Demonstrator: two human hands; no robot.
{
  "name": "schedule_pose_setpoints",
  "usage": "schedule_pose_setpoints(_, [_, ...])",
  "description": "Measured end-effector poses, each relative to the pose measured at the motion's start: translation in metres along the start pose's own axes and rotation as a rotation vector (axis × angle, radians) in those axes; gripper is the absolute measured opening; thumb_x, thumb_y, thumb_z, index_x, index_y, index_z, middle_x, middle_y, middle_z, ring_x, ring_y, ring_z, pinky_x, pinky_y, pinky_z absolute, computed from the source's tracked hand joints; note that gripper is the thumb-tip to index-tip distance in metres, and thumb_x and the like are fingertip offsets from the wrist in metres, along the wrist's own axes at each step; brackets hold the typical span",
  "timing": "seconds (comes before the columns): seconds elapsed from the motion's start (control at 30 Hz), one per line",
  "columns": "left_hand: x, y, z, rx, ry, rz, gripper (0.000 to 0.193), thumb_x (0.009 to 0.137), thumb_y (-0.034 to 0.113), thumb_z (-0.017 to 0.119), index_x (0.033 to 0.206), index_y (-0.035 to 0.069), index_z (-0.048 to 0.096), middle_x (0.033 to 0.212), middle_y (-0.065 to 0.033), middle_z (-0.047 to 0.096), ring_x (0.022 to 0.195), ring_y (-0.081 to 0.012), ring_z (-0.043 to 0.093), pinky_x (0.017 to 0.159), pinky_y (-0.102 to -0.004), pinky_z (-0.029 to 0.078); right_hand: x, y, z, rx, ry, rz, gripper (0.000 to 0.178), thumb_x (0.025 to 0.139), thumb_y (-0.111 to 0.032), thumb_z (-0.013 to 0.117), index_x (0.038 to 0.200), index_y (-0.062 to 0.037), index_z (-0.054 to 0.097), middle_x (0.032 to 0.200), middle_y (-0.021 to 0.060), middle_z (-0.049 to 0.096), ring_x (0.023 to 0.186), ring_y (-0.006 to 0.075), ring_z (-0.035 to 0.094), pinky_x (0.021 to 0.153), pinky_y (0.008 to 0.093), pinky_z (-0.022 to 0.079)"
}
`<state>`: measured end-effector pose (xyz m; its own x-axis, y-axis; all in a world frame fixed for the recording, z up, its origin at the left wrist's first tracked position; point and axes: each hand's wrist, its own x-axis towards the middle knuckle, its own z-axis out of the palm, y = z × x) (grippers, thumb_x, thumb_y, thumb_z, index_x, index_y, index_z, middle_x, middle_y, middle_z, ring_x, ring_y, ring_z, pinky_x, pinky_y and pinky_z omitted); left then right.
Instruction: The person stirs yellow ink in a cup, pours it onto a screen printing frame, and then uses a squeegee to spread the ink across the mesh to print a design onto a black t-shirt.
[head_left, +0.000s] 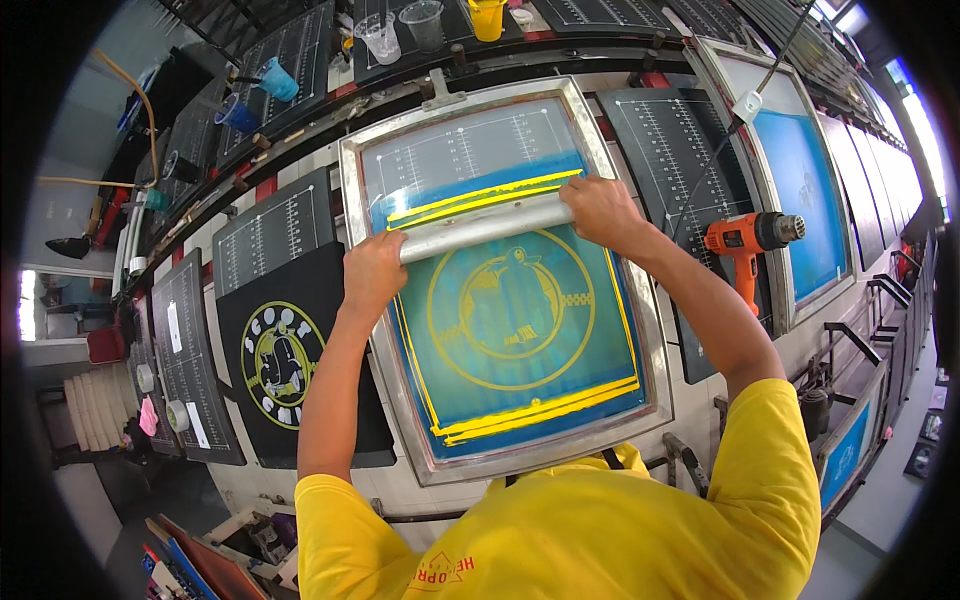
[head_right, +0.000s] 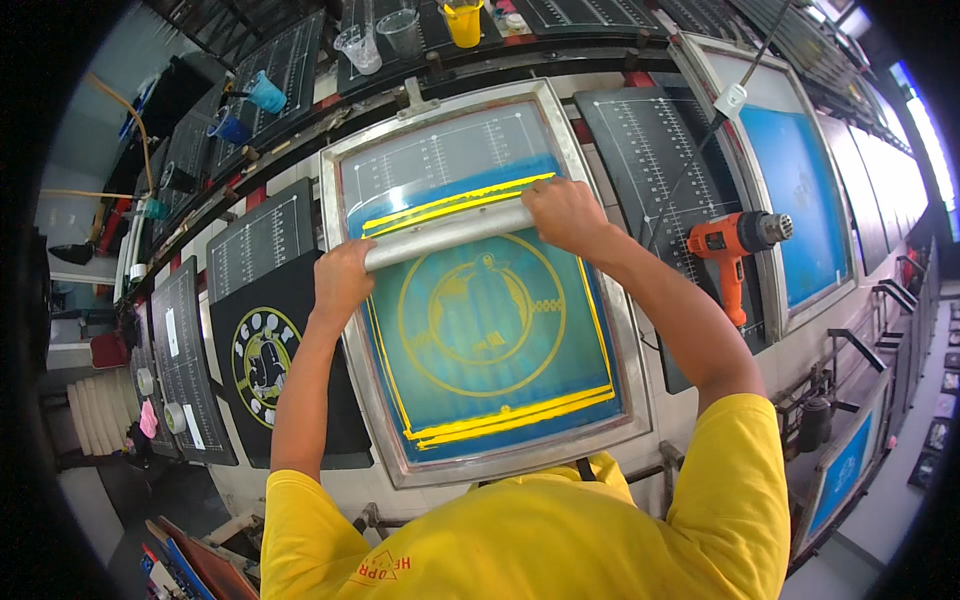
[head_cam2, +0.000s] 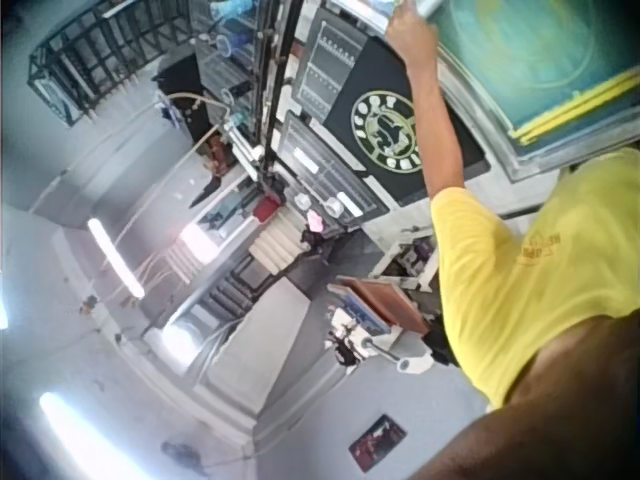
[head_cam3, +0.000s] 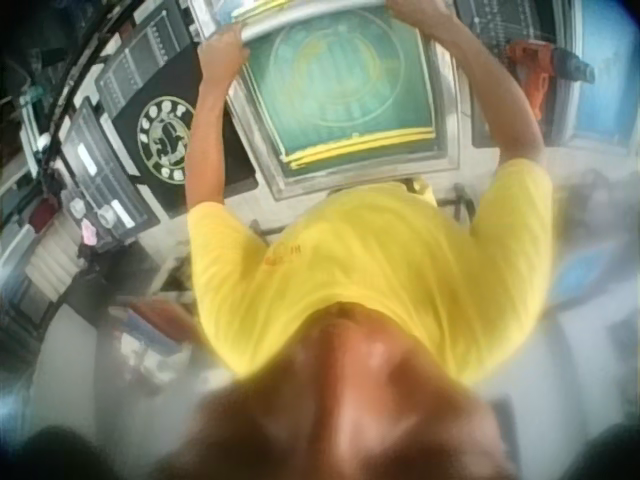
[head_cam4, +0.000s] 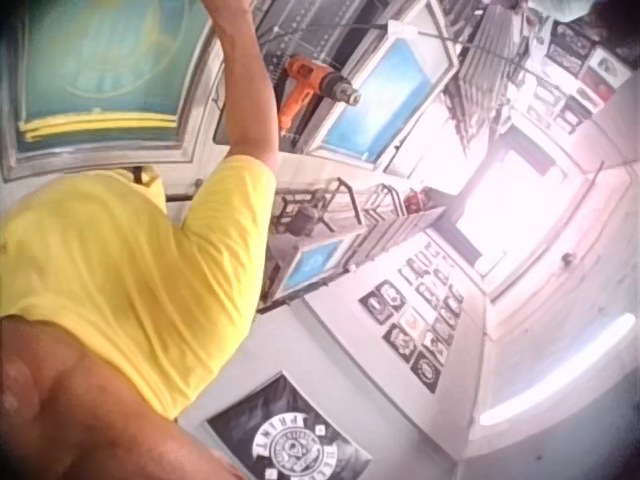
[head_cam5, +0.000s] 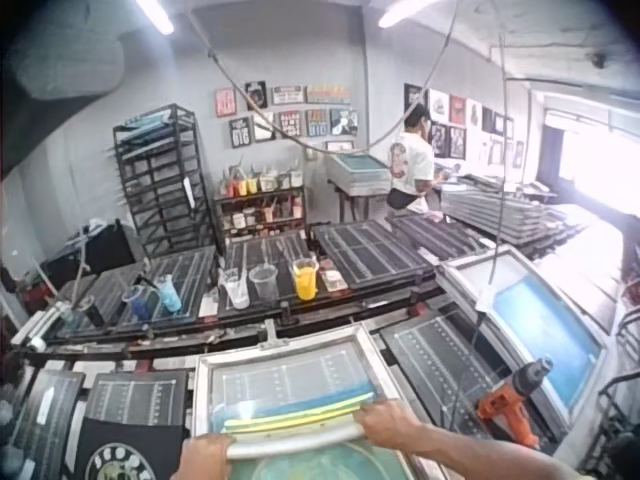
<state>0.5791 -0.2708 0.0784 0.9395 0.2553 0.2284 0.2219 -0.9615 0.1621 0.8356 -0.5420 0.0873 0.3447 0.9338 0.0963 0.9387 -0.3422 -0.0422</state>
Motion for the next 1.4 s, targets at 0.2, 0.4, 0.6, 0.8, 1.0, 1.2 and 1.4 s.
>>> schedule_pose_setpoints(0.2, [0.010, -0.010, -0.005, 0.071, -0.111, -0.004, 0.028, 0.070, 0.002, 0.065, 0.097, 0.007, 0.068, 0.091, -0.0165, 0.068, 0.082, -0.0383, 0.067, 0.073, -0.0472, 0.055, 0.006, 0.008, 0.001, -0.029, -0.003, -0.009, 0.020, 0.073, -0.008, 0.069, 0.093, -0.0060, 0.069, 0.094, 0.0139, 0.070, 0.086, 0.0337, 0.070, 0.073, 0.0438, 0.057])
schedule_pose_setpoints(0.4, [-0.050, 0.041, -0.054, 0.081, -0.113, -0.105, 0.029, 0.072, 0.002, 0.064, 0.099, 0.008, 0.068, 0.096, -0.0143, 0.070, 0.084, -0.0362, 0.069, 0.074, -0.0468, 0.056, -0.048, -0.034, -0.048, 0.039, 0.004, -0.013, 0.016, 0.075, -0.008, 0.068, 0.091, -0.0059, 0.067, 0.094, 0.0120, 0.068, 0.089, 0.0327, 0.067, 0.076, 0.0447, 0.056])
schedule_pose_setpoints(0.6, [-0.184, 0.122, -0.069, -0.031, -0.082, -0.058, 0.029, 0.071, -0.002, 0.065, 0.099, 0.005, 0.065, 0.095, -0.0118, 0.068, 0.084, -0.0312, 0.070, 0.072, -0.0413, 0.058, -0.199, -0.097, -0.047, 0.129, 0.055, 0.004, 0.014, 0.072, -0.005, 0.067, 0.084, -0.0067, 0.061, 0.086, 0.0100, 0.063, 0.083, 0.0303, 0.066, 0.070, 0.0413, 0.056])
schedule_pose_setpoints(0.8, [-0.283, 0.178, -0.067, -0.048, -0.032, -0.034, 0.024, 0.074, -0.004, 0.062, 0.097, 0.003, 0.065, 0.105, -0.0117, 0.070, 0.094, -0.0266, 0.070, 0.076, -0.0368, 0.059, -0.294, -0.153, -0.049, 0.205, 0.063, 0.006, 0.017, 0.066, 0.000, 0.065, 0.080, -0.0053, 0.057, 0.085, 0.0079, 0.060, 0.084, 0.0282, 0.064, 0.069, 0.0399, 0.055])
schedule_pose_setpoints(1.0, [-0.305, 0.184, -0.043, -0.061, -0.030, -0.059, 0.041, 0.064, -0.007, 0.066, 0.103, 0.002, 0.066, 0.111, -0.0126, 0.071, 0.105, -0.0275, 0.069, 0.083, -0.0347, 0.057, -0.309, -0.160, -0.035, 0.152, 0.081, 0.009, 0.022, 0.067, -0.002, 0.065, 0.088, -0.0037, 0.061, 0.094, 0.0089, 0.064, 0.090, 0.0278, 0.065, 0.074, 0.0380, 0.056])
schedule_pose_setpoints(1.2, [-0.264, 0.149, -0.030, -0.037, 0.048, 0.005, 0.026, 0.071, -0.003, 0.067, 0.097, 0.002, 0.067, 0.106, -0.0127, 0.072, 0.101, -0.0266, 0.071, 0.079, -0.0330, 0.058, -0.266, -0.143, -0.022, 0.104, 0.085, -0.014, 0.023, 0.068, -0.003, 0.064, 0.091, -0.0023, 0.062, 0.098, 0.0099, 0.065, 0.094, 0.0278, 0.065, 0.075, 0.0369, 0.056])
schedule_pose_setpoints(1.4, [-0.178, 0.097, -0.025, -0.019, 0.021, 0.004, 0.040, 0.060, -0.006, 0.070, 0.098, 0.003, 0.067, 0.107, -0.0120, 0.072, 0.100, -0.0262, 0.071, 0.080, -0.0343, 0.058, -0.173, -0.102, -0.020, 0.136, 0.086, -0.032, 0.024, 0.060, 0.001, 0.069, 0.081, -0.0034, 0.058, 0.085, 0.0093, 0.061, 0.083, 0.0279, 0.065, 0.069, 0.0375, 0.055])
